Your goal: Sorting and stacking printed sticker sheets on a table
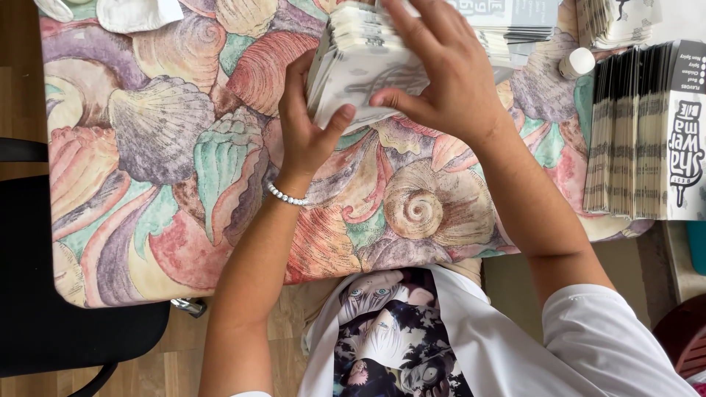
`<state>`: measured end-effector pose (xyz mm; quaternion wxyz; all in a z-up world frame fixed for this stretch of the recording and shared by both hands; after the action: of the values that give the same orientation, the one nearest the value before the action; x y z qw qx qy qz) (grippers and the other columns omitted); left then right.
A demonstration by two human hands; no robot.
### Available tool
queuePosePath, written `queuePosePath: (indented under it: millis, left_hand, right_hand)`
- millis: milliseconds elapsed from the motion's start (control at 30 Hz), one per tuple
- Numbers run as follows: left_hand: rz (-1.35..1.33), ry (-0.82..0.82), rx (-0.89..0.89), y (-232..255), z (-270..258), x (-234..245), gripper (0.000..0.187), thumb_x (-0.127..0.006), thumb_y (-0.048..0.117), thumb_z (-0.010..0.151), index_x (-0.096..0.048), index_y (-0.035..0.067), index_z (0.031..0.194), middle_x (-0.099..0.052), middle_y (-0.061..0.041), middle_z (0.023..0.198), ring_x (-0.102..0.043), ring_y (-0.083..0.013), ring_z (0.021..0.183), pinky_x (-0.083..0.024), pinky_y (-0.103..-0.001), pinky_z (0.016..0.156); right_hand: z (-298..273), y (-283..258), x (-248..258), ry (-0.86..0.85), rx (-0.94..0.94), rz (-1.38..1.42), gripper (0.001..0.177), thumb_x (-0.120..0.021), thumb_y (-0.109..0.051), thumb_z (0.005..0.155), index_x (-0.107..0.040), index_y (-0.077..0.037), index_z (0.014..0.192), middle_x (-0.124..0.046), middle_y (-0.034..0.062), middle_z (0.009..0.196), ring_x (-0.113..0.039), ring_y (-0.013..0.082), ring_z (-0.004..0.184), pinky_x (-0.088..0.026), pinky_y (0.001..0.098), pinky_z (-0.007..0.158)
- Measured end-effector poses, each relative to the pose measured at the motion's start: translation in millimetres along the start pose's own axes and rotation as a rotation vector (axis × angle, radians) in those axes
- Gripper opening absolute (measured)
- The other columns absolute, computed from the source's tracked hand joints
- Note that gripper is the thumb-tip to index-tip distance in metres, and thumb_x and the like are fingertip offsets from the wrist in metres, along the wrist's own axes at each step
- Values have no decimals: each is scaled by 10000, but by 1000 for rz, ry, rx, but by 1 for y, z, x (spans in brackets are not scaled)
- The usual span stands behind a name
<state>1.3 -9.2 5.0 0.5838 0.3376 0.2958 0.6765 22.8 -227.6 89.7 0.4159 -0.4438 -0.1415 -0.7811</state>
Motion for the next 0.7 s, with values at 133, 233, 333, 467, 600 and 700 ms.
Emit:
queuePosePath:
  millis: [133, 233, 333, 467, 600, 700]
  left_hand:
    - [85, -33, -108, -11, 0, 2, 759, -696, 531, 986, -361, 119, 1528, -525, -150, 1459, -591, -295, 1327, -589, -445, 1112]
    - [152, -14, -98, -5, 1, 3, 781, -792, 437, 991, -353, 140, 1565, -502, -126, 1556, -568, -310, 1436, -550, -454, 1194]
    - [131, 32, -13, -2, 6, 0, 601, -757, 465, 967, -494, 125, 1387, -711, -76, 1186, -722, -196, 939, -600, -287, 699]
    - [145, 137, 17, 4, 6, -10, 343, -766, 363, 925, -593, 87, 1034, -676, -36, 861, -630, -167, 727, -467, -296, 588]
    - [179, 177, -39, 2, 7, -13, 348, -730, 403, 951, -619, 83, 1033, -733, -44, 892, -726, -188, 767, -539, -297, 576]
    - [174, 116, -71, 4, 12, -5, 424, -763, 423, 929, -598, 86, 1127, -703, -57, 970, -691, -206, 842, -529, -320, 680]
  right_hand:
    - [-3, 5, -8, -62, -43, -106, 1091, -643, -787, 1037, -167, -2, 1626, -670, 220, 1320, -636, 395, 1233, -485, 502, 1134]
    - [11, -1, 5, -71, -56, 31, 803, -752, -618, 995, -440, 24, 1361, -649, 229, 1221, -641, 435, 1049, -489, 526, 870]
    - [16, -1, 12, -101, 4, 41, 757, -635, -594, 1058, -491, 53, 1423, -601, 225, 1238, -577, 420, 1049, -468, 508, 822]
    - [18, -3, 8, -97, 6, 49, 839, -597, -651, 1035, -431, 45, 1471, -564, 254, 1365, -566, 449, 1170, -453, 523, 974]
    - [17, 5, 4, -11, 20, 71, 538, -668, -433, 1132, -567, 13, 1415, -684, 175, 1160, -651, 396, 983, -486, 470, 763]
    - [17, 7, 2, 32, 30, 112, 471, -696, -381, 1142, -589, -30, 1437, -702, 156, 1161, -659, 375, 960, -475, 447, 757]
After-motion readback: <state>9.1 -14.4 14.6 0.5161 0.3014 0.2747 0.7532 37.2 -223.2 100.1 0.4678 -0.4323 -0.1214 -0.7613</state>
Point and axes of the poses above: each hand's wrist, its own z-axis towards the middle knuckle, its own x-axis out of the back of the hand, y = z × x, the point moved 1 cm from there along z, towards the middle knuckle
